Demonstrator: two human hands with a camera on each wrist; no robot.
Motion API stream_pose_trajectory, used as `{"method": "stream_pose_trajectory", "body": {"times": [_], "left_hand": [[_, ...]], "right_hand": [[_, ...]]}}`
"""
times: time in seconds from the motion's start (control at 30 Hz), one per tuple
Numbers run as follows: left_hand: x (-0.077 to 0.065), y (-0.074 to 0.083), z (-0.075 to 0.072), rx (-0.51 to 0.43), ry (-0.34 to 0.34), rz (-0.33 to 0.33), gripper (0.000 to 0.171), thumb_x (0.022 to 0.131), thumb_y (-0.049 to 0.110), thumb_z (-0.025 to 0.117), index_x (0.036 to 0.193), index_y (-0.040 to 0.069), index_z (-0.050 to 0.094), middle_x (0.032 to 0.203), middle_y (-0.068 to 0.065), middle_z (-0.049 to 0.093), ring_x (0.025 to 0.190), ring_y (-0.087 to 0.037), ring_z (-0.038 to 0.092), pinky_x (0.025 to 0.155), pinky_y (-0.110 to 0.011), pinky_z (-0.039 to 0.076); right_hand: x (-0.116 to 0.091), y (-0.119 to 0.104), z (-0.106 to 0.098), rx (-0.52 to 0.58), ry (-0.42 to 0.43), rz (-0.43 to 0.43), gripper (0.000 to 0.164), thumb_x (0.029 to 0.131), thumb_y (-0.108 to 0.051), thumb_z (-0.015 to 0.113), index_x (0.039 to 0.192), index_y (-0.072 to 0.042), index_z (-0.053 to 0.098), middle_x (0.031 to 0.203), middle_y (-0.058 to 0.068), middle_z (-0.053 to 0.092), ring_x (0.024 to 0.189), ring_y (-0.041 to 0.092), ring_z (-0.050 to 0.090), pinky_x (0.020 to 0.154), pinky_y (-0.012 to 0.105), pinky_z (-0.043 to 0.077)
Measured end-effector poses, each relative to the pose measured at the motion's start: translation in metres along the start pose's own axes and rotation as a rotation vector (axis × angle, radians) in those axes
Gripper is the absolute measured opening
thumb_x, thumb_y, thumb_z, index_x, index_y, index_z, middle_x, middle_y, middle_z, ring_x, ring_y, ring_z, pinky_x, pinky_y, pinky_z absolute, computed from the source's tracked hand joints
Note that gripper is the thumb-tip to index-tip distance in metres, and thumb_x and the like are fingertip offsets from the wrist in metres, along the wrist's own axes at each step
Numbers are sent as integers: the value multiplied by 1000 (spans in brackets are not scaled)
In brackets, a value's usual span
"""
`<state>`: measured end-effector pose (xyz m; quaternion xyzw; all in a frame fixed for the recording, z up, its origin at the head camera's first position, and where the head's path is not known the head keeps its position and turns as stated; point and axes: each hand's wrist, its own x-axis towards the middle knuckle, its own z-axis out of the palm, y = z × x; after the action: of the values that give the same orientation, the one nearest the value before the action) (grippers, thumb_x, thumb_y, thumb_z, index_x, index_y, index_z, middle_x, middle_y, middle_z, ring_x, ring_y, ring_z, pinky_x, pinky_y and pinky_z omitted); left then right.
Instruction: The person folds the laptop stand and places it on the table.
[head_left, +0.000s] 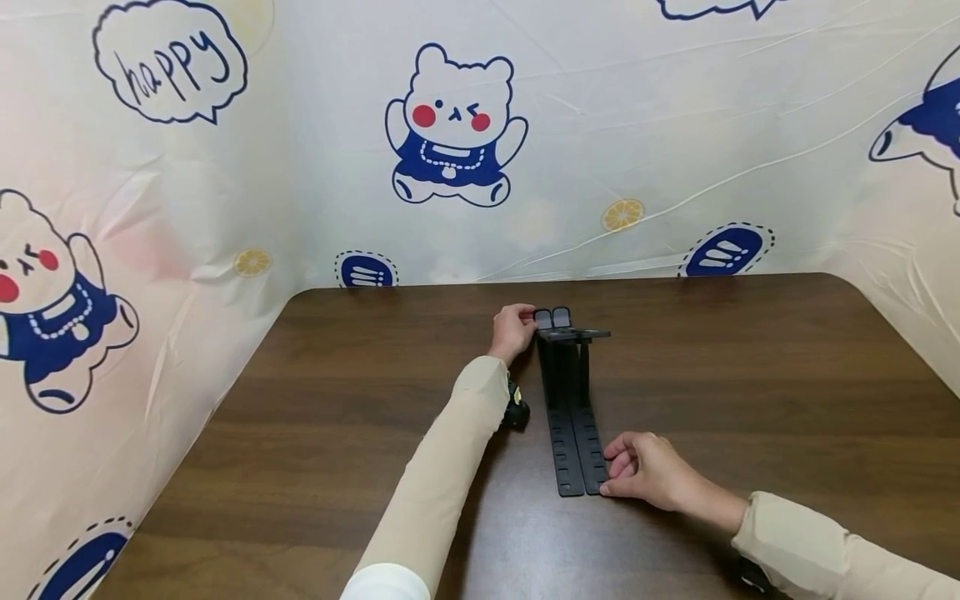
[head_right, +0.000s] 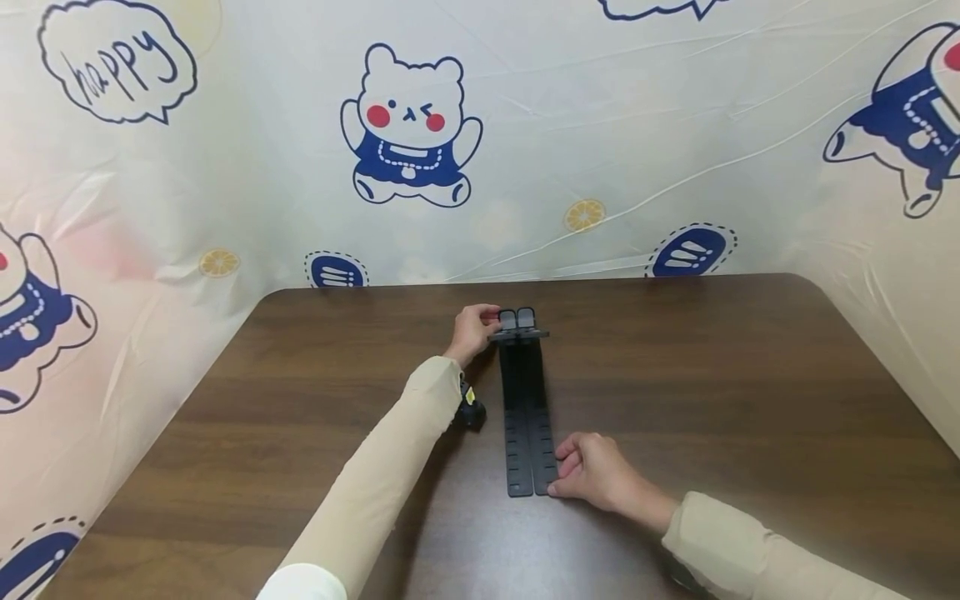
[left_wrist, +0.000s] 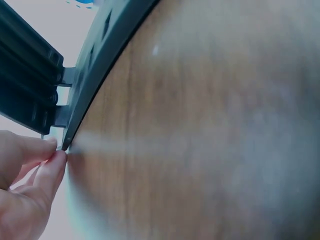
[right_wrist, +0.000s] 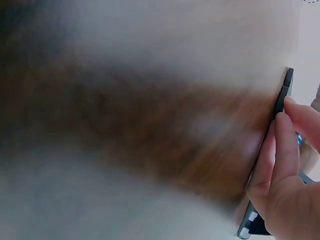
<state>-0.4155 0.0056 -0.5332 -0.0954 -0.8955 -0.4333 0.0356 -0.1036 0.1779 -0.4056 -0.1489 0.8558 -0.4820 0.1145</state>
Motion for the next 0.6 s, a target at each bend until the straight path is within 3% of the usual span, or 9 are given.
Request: {"method": "stream_pose_trajectory", "body": {"times": [0.1,0.2,0.4,0.6], "left_hand": [[-48,67,-48,-39,-83,-38,28,80,5,63,108,6,63,97,-6,64,88,-14,60,76,-24,47],[-76,102,-77,-34,-173,-57,32,85,6,58,116,0,56,109,-12,59,99,-21,57,82,-29,46],[-93,111,-98,26,-264,2,37,91,14,49,125,-1,47,122,-14,51,109,-23,50,88,-31,41],[-114,119,-113,18,-237,47,35,90,12,51,123,-1,48,115,-14,54,103,-23,53,86,-32,43]], "right_hand": [[1,-2,-4,17,-31,-6,39,66,-11,76,90,11,55,72,3,58,62,7,56,57,21,49],[4,-3,-12,9,-53,-16,38,68,-12,75,91,12,55,74,4,59,64,8,56,57,21,49],[17,-10,-29,-66,4,-21,33,74,-11,71,94,11,56,80,7,62,68,13,58,59,20,49],[35,-16,-39,-36,122,-22,29,80,-8,65,99,11,55,87,12,61,75,19,58,62,22,49]]}}
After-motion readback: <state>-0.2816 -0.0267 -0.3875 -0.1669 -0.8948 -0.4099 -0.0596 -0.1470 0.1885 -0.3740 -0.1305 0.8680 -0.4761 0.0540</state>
